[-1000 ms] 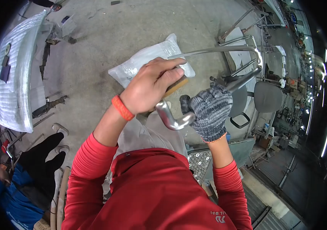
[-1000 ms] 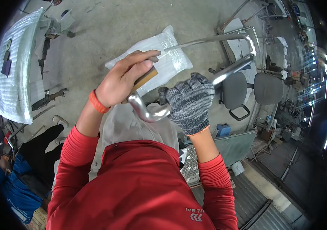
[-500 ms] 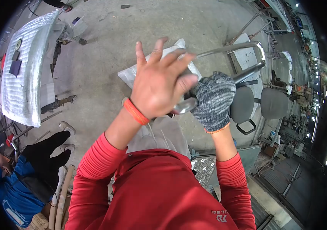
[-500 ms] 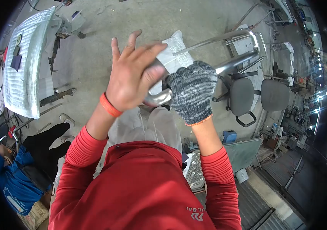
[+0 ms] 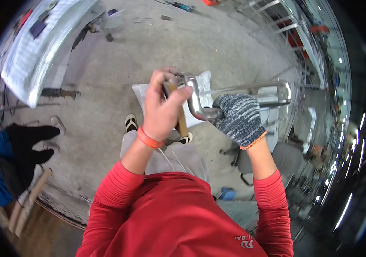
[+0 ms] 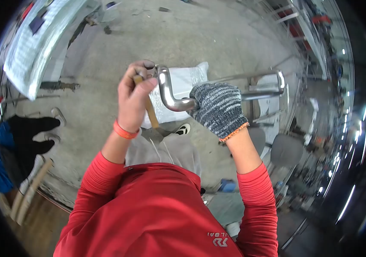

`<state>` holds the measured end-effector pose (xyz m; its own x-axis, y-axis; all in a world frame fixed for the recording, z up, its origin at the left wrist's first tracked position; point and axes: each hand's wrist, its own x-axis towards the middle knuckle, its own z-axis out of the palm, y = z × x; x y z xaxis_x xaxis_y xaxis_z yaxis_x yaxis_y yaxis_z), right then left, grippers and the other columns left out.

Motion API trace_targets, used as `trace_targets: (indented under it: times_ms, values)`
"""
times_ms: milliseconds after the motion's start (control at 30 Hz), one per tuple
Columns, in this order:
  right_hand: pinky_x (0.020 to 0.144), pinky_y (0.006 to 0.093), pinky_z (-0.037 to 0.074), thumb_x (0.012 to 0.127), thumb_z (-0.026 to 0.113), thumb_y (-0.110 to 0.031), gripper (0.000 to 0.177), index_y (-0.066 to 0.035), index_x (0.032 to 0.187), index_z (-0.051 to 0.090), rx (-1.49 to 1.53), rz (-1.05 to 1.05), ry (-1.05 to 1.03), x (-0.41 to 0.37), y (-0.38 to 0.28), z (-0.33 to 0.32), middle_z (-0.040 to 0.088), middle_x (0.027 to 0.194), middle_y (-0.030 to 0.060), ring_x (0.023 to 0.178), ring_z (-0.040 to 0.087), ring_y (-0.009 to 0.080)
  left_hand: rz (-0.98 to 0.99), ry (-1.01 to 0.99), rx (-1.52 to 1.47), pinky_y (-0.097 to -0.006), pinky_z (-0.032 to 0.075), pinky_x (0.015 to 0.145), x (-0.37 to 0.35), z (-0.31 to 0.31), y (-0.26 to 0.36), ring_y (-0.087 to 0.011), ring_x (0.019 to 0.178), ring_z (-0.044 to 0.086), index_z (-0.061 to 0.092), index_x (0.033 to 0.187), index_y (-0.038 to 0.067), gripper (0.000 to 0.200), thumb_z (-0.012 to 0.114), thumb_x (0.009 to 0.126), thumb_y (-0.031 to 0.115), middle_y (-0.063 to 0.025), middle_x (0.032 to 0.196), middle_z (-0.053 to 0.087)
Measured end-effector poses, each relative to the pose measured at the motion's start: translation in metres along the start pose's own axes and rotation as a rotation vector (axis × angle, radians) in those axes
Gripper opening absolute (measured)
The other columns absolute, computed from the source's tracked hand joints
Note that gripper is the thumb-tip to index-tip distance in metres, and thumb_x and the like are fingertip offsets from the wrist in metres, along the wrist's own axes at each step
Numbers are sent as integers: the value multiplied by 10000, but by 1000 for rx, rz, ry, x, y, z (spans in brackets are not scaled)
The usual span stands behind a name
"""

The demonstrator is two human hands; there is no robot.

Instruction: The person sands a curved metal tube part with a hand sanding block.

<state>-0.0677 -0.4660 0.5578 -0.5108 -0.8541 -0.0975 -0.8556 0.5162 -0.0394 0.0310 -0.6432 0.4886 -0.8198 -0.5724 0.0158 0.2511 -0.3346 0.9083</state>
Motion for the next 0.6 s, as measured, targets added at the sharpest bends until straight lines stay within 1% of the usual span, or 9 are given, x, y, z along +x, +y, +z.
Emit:
trace_targets:
  times_ms: [67,167,200,233,300,333,433,467,600]
  values:
    - [659,446,515,714,783,-358,321,-102,886,695,43,-84,-57,5,9,-2,680,794,121,728,661,336,155,89,88,-338,442,900,-10,19,-12,-222,1011,530,521,867,9,242,721,786,118,-165,1142,544]
    - [636,434,520,727,784,-357,330,-92,900,688,121,-172,17,-4,31,-4,672,768,126,709,659,340,304,102,356,-311,456,834,-10,37,-9,-177,959,541,525,830,15,250,733,773,142,-157,1157,559]
    - [619,431,521,747,780,-373,329,-93,887,680,81,-147,2,-9,40,-4,669,745,121,700,661,342,162,41,227,-288,460,725,-5,31,-10,-133,827,550,569,841,1,245,731,779,175,-128,1023,614]
    - [619,431,521,747,780,-373,329,-93,887,680,83,-180,5,-10,50,-2,669,745,121,700,661,342,175,71,237,-288,460,725,2,27,-4,-133,827,550,569,841,1,245,731,779,175,-128,1023,614]
    - [603,428,519,760,774,-392,332,-98,879,674,-30,-160,-83,-20,62,-1,668,740,124,676,657,345,-143,-96,197,-248,417,659,12,24,12,-79,723,506,623,960,-11,194,638,859,153,-6,841,583]
    - [607,430,522,760,770,-397,325,-104,863,675,-49,-185,-21,-23,61,2,669,737,128,672,660,339,-161,-65,236,-244,386,590,18,28,12,-59,644,461,655,993,-20,235,656,867,178,53,701,502]
    - [607,436,520,763,762,-395,308,-110,847,681,-79,-174,-30,-25,58,6,670,732,127,667,661,334,-142,79,482,-234,371,592,18,43,12,-51,663,438,665,968,-19,234,666,871,194,55,706,497]
    - [611,445,517,758,760,-380,286,-114,830,684,-52,-174,-38,-24,58,8,671,728,118,665,660,334,-82,149,491,-318,444,628,16,46,7,-120,648,493,670,915,-42,337,683,852,288,-52,643,536]
    - [614,440,512,758,753,-363,263,-117,827,689,-59,-167,-36,-30,58,11,670,724,114,665,657,336,-65,292,345,-309,435,620,5,54,-3,-118,642,485,669,931,-43,351,681,877,303,-39,655,546]
